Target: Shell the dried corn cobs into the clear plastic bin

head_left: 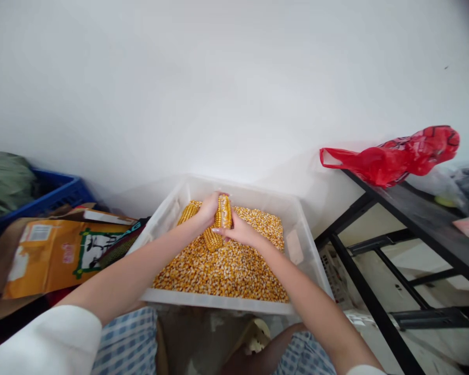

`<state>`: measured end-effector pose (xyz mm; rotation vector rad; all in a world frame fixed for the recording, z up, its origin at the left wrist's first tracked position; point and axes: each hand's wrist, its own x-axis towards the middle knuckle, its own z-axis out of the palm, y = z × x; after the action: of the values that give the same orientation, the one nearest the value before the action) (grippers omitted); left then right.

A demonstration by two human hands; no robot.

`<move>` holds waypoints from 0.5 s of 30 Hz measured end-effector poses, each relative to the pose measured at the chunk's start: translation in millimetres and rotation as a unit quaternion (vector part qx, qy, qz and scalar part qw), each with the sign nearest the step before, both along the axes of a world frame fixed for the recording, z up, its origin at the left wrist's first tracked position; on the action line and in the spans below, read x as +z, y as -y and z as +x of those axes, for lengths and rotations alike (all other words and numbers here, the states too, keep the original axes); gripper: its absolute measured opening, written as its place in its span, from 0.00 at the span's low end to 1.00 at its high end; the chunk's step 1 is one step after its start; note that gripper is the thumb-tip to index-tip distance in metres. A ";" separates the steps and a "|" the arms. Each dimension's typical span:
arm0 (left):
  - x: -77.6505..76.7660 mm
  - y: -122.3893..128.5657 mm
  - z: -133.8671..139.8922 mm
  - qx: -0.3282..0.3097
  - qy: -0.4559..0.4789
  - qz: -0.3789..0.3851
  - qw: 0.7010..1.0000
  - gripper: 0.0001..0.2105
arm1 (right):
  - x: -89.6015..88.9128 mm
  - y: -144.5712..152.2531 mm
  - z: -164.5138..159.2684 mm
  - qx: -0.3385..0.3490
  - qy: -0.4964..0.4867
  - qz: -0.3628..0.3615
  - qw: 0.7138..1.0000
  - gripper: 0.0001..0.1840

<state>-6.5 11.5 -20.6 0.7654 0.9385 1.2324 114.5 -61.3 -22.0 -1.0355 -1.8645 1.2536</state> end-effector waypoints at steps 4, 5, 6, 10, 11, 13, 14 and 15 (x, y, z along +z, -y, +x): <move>1.7 4.2 2.2 0.004 -0.011 -0.019 1.000 0.12 | -8.3 -1.3 3.8 0.036 0.035 0.017 0.999 0.33; 2.9 5.5 2.4 0.006 -0.016 -0.023 1.000 0.12 | -9.3 -1.9 4.9 0.038 0.039 0.021 0.998 0.32; 4.0 6.5 2.5 0.006 -0.020 -0.025 0.999 0.12 | -9.8 -2.7 5.8 0.034 0.045 0.026 0.998 0.30; 5.6 6.4 1.8 0.000 -0.029 -0.026 0.999 0.12 | -7.7 -6.3 7.3 -0.005 0.070 0.044 0.997 0.24; 5.4 5.5 1.6 -0.001 -0.027 -0.029 0.999 0.12 | -6.7 -7.0 6.9 -0.007 0.061 0.041 0.997 0.24; 4.7 3.4 1.4 -0.005 -0.020 -0.037 0.999 0.12 | -5.7 -7.6 5.0 0.001 0.025 0.017 1.000 0.25; 4.2 2.6 1.5 -0.004 -0.017 -0.036 0.999 0.13 | -6.0 -7.4 3.4 0.000 0.008 0.001 1.000 0.26; 3.6 2.1 1.6 -0.001 -0.016 -0.029 0.999 0.12 | -6.9 -7.1 1.4 -0.011 -0.003 -0.010 1.000 0.27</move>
<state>-4.8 9.4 -17.0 0.7417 0.9945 1.1902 115.9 -54.2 -28.9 -1.0579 -1.8343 1.2641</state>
